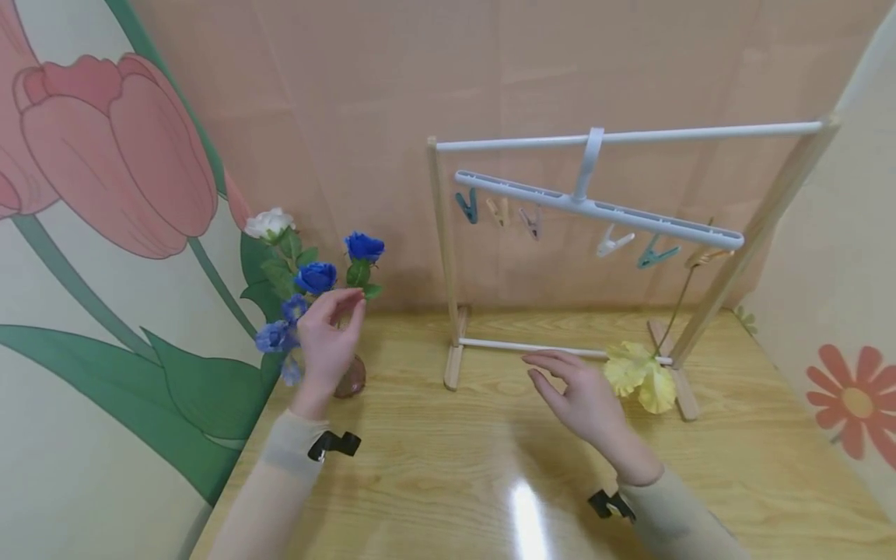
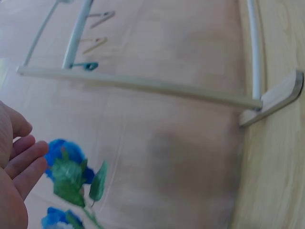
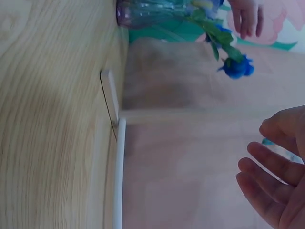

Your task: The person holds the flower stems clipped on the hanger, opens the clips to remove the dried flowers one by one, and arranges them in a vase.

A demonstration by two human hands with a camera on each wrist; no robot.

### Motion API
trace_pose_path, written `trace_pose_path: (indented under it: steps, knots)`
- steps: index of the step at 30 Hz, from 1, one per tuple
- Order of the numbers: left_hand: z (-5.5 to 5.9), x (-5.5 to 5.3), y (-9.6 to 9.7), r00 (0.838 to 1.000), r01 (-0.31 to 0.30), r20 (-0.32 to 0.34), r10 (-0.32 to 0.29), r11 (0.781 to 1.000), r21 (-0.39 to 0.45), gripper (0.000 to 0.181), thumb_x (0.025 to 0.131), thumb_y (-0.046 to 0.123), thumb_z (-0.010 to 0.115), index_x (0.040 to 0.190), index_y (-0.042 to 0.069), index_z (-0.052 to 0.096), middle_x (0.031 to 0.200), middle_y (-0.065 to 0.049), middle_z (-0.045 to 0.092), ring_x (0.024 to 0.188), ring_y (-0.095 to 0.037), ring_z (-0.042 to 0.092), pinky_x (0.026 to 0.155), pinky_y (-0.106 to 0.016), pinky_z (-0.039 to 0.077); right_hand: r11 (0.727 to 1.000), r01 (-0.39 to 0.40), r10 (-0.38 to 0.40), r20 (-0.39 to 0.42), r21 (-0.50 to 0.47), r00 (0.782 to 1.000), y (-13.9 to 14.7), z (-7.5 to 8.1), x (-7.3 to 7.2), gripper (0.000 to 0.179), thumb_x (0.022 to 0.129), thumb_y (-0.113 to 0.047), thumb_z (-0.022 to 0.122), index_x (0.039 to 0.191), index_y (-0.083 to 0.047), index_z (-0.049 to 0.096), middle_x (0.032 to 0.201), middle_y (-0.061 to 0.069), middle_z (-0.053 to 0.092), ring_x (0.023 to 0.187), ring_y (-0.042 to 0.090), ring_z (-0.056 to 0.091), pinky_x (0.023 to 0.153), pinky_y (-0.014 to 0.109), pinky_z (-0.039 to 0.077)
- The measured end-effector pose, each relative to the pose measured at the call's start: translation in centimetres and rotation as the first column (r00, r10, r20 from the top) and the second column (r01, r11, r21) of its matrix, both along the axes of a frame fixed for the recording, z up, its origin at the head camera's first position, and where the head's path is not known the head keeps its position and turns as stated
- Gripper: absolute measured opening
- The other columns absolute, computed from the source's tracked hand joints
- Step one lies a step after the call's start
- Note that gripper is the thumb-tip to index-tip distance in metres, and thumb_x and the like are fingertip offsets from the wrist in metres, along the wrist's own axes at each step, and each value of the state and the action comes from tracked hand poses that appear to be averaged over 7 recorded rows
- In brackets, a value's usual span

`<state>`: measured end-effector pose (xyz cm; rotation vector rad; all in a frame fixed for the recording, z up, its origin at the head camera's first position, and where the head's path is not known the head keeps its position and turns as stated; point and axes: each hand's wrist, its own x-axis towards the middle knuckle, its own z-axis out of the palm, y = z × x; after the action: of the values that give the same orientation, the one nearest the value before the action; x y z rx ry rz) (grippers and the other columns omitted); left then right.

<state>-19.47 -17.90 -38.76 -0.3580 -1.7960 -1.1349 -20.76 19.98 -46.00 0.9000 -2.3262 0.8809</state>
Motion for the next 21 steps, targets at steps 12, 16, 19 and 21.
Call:
trace_pose_path:
  steps: [12, 16, 19, 21]
  knots:
    - [-4.0, -2.4, 4.4, 0.988, 0.149, 0.034, -0.150, 0.989, 0.021, 0.020, 0.087, -0.023, 0.074, 0.103, -0.011, 0.076, 0.099, -0.026, 0.075, 0.091, -0.040, 0.075, 0.087, -0.032, 0.063, 0.983, 0.145, -0.145, 0.010, -0.117, 0.989, 5.4, 0.3, -1.0, 0.027, 0.096, -0.002, 0.079, 0.122, -0.007, 0.080, 0.118, 0.011, 0.079, 0.090, 0.025, 0.078, 0.072, 0.021, 0.061]
    - [-6.2, -4.0, 6.0, 0.979, 0.189, 0.072, -0.190, 0.982, 0.017, 0.018, 0.089, -0.018, 0.076, 0.104, -0.008, 0.077, 0.099, -0.021, 0.077, 0.089, -0.036, 0.075, 0.084, -0.035, 0.064, 0.946, 0.230, -0.226, 0.041, -0.229, 0.973, 7.4, 0.7, -1.0, 0.027, 0.096, 0.000, 0.078, 0.122, -0.005, 0.080, 0.115, 0.015, 0.079, 0.091, 0.001, 0.071, 0.076, 0.005, 0.052]
    - [-7.1, -4.6, 7.5, 0.964, 0.241, 0.113, -0.241, 0.970, 0.012, 0.017, 0.090, -0.015, 0.077, 0.104, -0.005, 0.079, 0.100, -0.017, 0.078, 0.087, -0.032, 0.076, 0.082, -0.035, 0.065, 0.883, 0.325, -0.300, 0.127, -0.339, 0.946, 8.8, 1.1, -1.0, 0.026, 0.099, -0.003, 0.076, 0.124, -0.004, 0.079, 0.113, 0.015, 0.079, 0.093, -0.011, 0.063, 0.075, 0.004, 0.049]
    - [-7.4, -4.7, 8.6, 0.949, 0.283, 0.145, -0.281, 0.959, 0.010, 0.018, 0.091, -0.012, 0.078, 0.106, -0.002, 0.080, 0.100, -0.014, 0.078, 0.087, -0.028, 0.076, 0.081, -0.034, 0.065, 0.820, 0.396, -0.349, 0.188, -0.412, 0.918, 9.8, 1.5, -1.1, 0.026, 0.100, -0.008, 0.075, 0.126, -0.005, 0.078, 0.112, 0.009, 0.078, 0.094, -0.009, 0.063, 0.073, 0.005, 0.049]
